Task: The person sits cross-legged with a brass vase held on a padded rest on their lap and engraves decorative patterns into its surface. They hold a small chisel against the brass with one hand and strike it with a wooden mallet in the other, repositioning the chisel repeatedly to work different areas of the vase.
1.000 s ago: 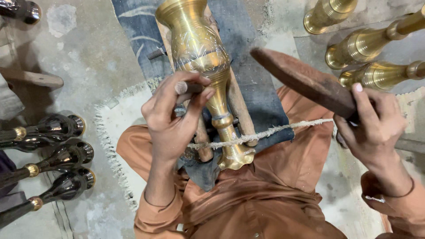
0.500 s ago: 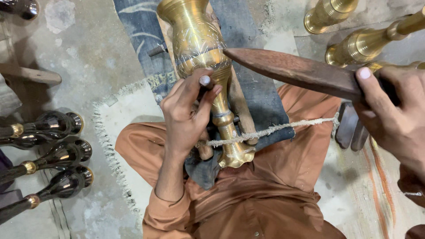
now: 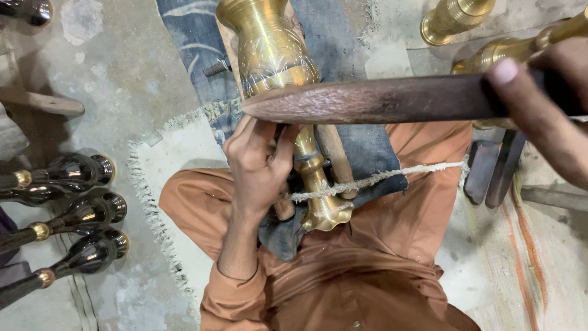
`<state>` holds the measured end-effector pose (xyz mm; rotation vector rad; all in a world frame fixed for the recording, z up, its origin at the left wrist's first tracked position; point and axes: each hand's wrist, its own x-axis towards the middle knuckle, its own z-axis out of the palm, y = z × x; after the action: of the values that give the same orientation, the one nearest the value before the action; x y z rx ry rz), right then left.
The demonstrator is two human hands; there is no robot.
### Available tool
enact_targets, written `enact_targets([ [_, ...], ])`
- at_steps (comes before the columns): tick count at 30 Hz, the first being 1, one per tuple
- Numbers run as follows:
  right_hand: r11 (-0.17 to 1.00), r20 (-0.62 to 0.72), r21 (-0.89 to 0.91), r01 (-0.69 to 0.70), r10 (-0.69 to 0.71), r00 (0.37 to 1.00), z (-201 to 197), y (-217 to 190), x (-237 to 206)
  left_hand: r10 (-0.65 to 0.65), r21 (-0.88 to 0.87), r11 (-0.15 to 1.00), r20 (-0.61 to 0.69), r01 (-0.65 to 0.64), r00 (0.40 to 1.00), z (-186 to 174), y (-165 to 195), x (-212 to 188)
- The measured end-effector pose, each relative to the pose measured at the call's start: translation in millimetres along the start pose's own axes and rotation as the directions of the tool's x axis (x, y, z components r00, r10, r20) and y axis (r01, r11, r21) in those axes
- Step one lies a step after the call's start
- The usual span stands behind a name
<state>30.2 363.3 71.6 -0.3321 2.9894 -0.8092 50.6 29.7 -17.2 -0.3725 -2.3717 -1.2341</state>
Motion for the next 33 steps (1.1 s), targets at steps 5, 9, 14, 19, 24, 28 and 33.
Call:
enact_targets([
  [5,0.979,0.136,0.184,-0.090,0.065,0.989,-3.2,-2.4,16.2,-0.035,0.037,0.999,-0.107,0.039,0.994,7.8,6.3,-5.2],
  [9,0.983,0.075,0.173,-0.061,0.048,0.996,-0.3,-10.8,26.1,-0.083,0.064,0.994,-0.140,0.093,0.987,10.0,9.9,-7.5],
  [14,0.975,0.017,-0.134,0.178,-0.177,0.984,-8.2,-45.1,34.8,-0.198,-0.030,0.980,-0.170,0.195,0.965,14.6,15.0,-15.1],
  [19,0.968,0.054,-0.001,0.252,-0.252,0.966,-18.8,-65.5,39.1,-0.232,-0.014,0.972,-0.207,0.235,0.950,20.4,10.9,-18.6],
  [24,0.999,0.107,0.036,-0.035,0.031,0.994,-16.5,-63.8,34.9,-0.273,-0.106,0.961,-0.225,0.255,0.935,23.8,9.3,-23.6],
  [28,0.978,0.086,-0.175,0.114,-0.101,0.991,-20.6,-61.5,29.4,-0.296,-0.128,0.954,-0.236,0.272,0.926,26.8,6.5,-29.1],
  [33,0.794,0.111,-0.329,0.512,-0.506,0.856,-22.1,-59.5,36.9,-0.238,-0.114,0.970,-0.264,0.215,0.935,29.8,-0.2,-35.2],
])
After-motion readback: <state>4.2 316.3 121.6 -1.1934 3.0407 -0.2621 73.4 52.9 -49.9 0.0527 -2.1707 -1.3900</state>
